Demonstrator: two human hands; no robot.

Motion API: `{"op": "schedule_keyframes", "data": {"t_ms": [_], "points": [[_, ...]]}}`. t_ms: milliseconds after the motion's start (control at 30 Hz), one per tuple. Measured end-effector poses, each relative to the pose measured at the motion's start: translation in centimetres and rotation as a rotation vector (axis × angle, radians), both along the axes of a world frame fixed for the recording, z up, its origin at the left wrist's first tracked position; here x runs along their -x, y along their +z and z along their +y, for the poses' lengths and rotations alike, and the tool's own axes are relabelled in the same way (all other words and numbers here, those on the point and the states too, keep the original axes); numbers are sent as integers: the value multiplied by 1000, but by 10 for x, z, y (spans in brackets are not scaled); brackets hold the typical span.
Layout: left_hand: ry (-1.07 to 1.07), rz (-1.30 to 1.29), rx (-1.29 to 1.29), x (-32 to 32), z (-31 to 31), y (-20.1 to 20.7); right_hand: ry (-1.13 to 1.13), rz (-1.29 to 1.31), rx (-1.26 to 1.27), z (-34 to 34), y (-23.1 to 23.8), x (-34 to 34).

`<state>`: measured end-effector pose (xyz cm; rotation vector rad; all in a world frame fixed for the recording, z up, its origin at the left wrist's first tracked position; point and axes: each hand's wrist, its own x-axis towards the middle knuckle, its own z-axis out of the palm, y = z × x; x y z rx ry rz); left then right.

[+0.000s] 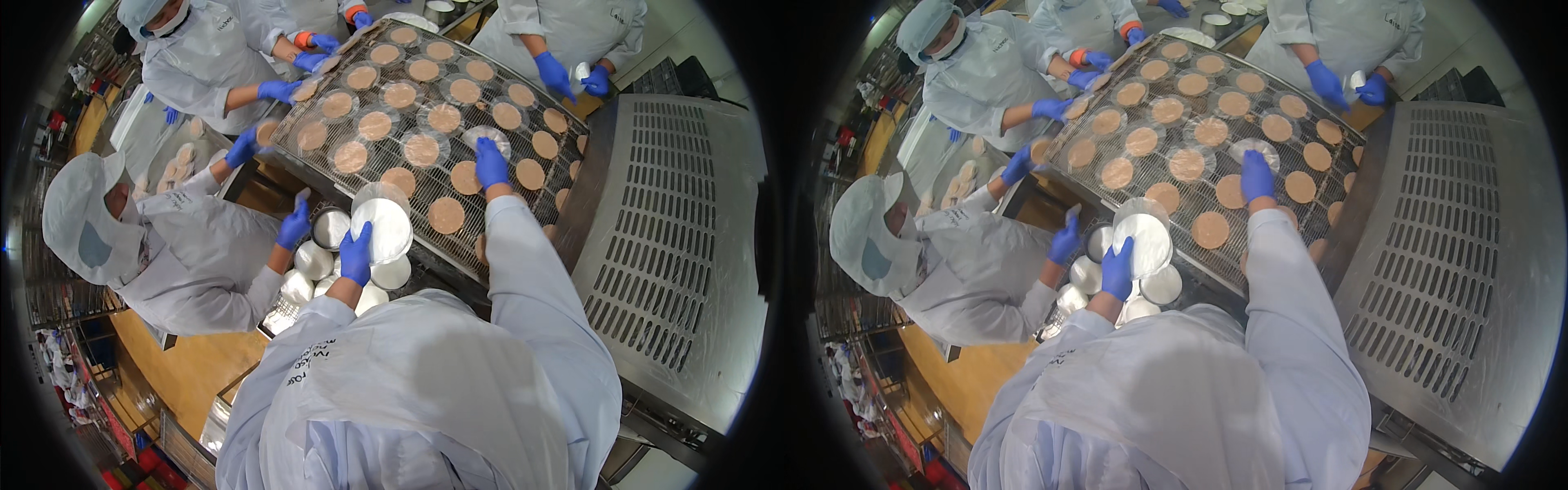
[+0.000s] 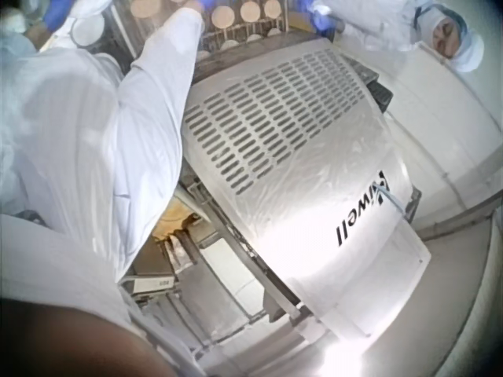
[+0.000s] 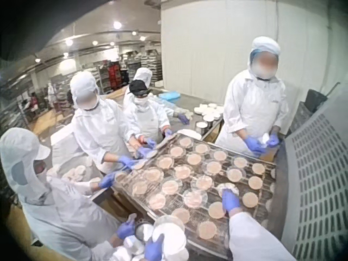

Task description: The person places white circular discs onto brown circular items arranged on a metal rack. They pick up each white disc from a stack and position it on top of a brown item, repeating this action continuously.

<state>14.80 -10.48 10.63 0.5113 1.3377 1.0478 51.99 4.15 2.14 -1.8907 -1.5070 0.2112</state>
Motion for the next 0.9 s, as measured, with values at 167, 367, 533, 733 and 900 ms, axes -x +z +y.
{"op": "schedule_keyframes", "data": {"t_ms": [167,367,533,733,900], "points": [[-4,-19,-38,9,7,-8,321,-123,282,-53,65,81],[-3,-22,15,0,18,6,-77,158,211,-39,53,4],[-14,6,27,-8,-4,3,-3,-155,57,27,32,21],[-3,-5,4,14,-16,14,72,-109,273,15,46,65],[-51,-25,-80,39,-2,-20,130,-262,382,-81,13,70]]}}
